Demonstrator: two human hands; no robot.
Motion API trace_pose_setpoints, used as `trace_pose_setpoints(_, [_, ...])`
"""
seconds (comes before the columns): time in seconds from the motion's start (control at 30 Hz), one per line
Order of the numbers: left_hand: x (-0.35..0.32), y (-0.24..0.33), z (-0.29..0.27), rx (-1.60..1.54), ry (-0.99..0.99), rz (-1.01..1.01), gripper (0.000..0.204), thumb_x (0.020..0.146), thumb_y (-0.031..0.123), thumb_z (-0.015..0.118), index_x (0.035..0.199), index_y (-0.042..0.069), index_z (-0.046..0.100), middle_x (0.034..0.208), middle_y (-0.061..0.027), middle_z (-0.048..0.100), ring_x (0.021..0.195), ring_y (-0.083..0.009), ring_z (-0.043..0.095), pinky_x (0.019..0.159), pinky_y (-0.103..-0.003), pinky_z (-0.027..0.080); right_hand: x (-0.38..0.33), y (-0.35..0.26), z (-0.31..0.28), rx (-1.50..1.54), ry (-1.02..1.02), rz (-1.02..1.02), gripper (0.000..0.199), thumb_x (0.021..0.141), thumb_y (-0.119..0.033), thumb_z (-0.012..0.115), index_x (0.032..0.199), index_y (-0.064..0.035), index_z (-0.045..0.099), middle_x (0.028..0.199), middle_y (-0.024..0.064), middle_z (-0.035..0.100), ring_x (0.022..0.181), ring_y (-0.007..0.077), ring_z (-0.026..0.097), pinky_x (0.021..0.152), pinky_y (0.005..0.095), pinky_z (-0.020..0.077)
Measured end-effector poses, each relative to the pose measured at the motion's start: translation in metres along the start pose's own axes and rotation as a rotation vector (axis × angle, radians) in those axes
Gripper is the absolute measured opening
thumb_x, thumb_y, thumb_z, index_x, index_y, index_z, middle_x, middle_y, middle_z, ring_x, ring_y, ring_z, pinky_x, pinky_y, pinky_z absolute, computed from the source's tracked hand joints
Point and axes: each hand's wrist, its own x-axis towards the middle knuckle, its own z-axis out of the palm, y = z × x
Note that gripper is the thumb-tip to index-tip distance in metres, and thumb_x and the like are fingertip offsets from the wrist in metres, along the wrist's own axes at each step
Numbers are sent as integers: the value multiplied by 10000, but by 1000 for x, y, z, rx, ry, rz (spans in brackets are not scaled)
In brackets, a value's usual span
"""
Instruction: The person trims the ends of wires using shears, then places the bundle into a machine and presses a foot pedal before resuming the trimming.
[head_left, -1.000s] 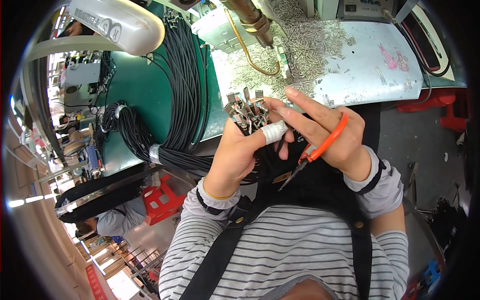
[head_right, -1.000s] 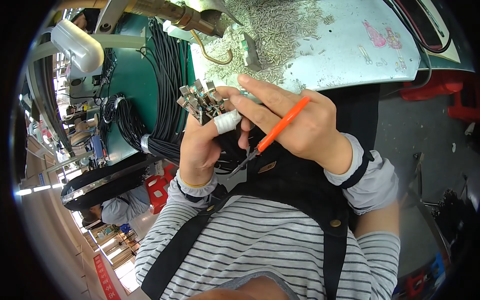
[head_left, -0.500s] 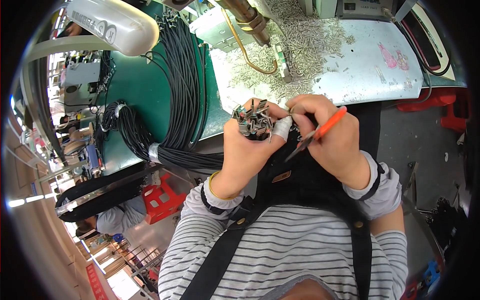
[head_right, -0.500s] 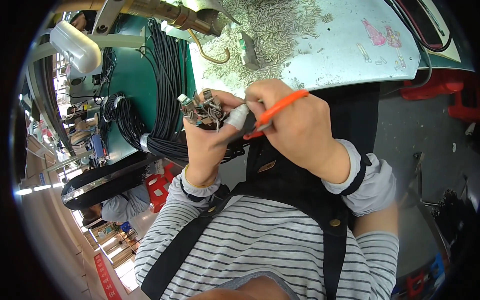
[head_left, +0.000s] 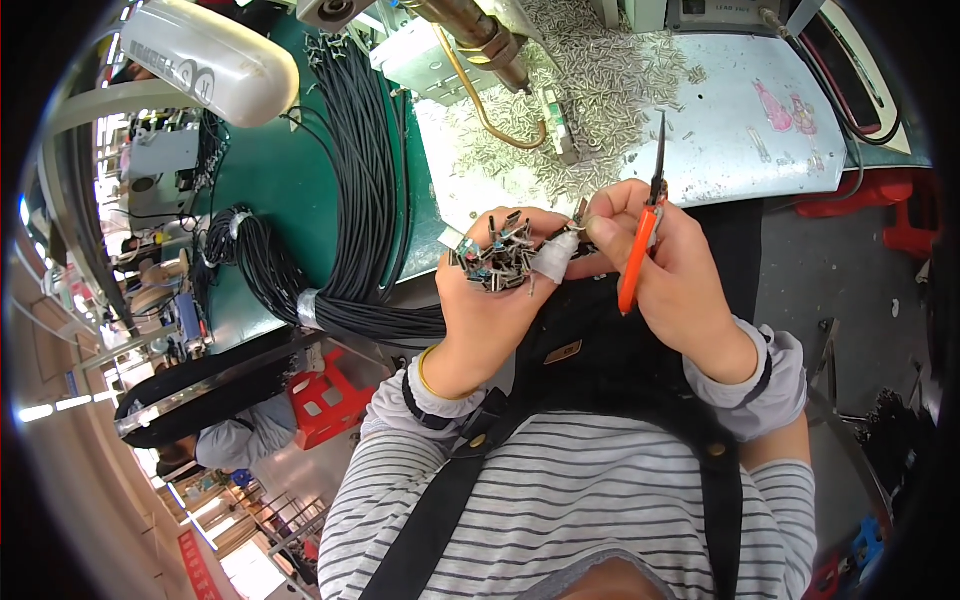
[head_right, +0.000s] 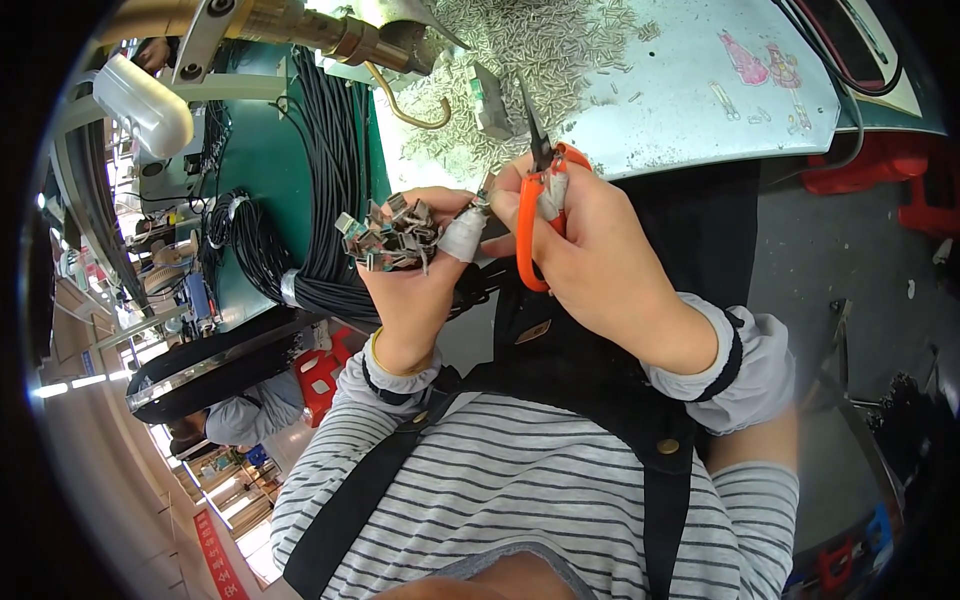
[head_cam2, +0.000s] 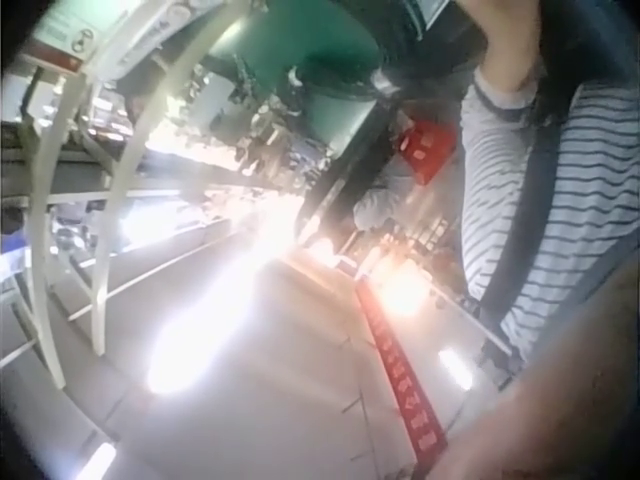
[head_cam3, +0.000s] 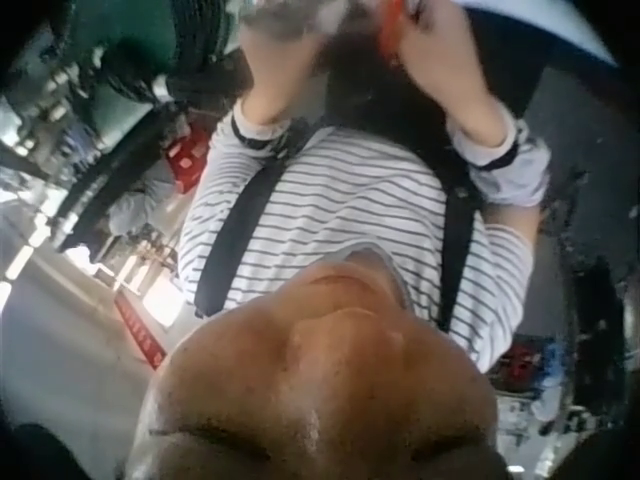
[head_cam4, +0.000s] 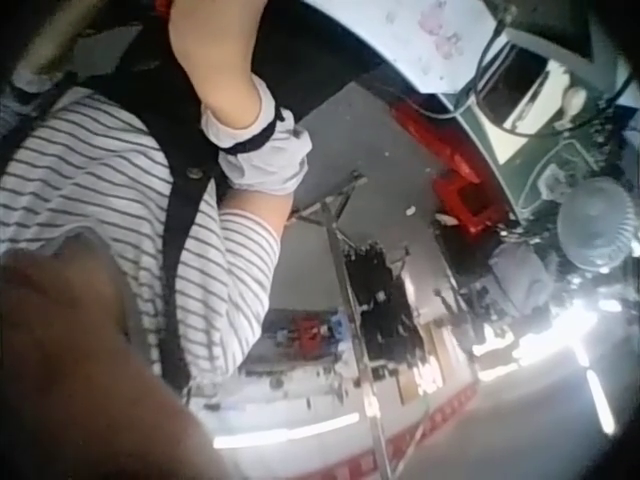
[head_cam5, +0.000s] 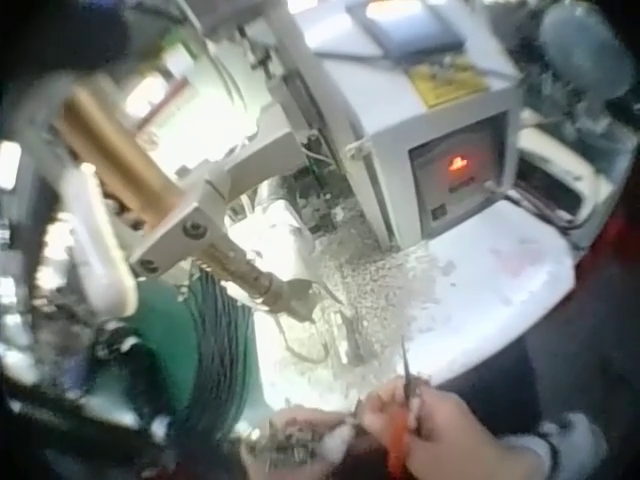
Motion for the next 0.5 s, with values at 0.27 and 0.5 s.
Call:
trace_pose_setpoints(0.27, [3, 4, -13, -462, -2, -428, 140, 724, -33, 611, 862, -33, 585, 762, -39, 592, 681, -78, 543, 620, -195, 442, -7, -1, -12, -772, -35, -116, 201, 767, -134, 615, 693, 16, 503, 530, 66, 507, 447, 127, 518, 439, 240, 409])
trace_pose_setpoints(0.5, [4, 5, -9, -412, 21, -401, 146, 721, -24, 617, 864, -32, 588, 750, -33, 583, 613, -59, 516, 527, -180, 407, -9, 12, -6, -1068, -22, -202, 299, 711, -187, 676, 625, 20, 478, 448, 95, 431, 387, 167, 493, 392, 305, 345])
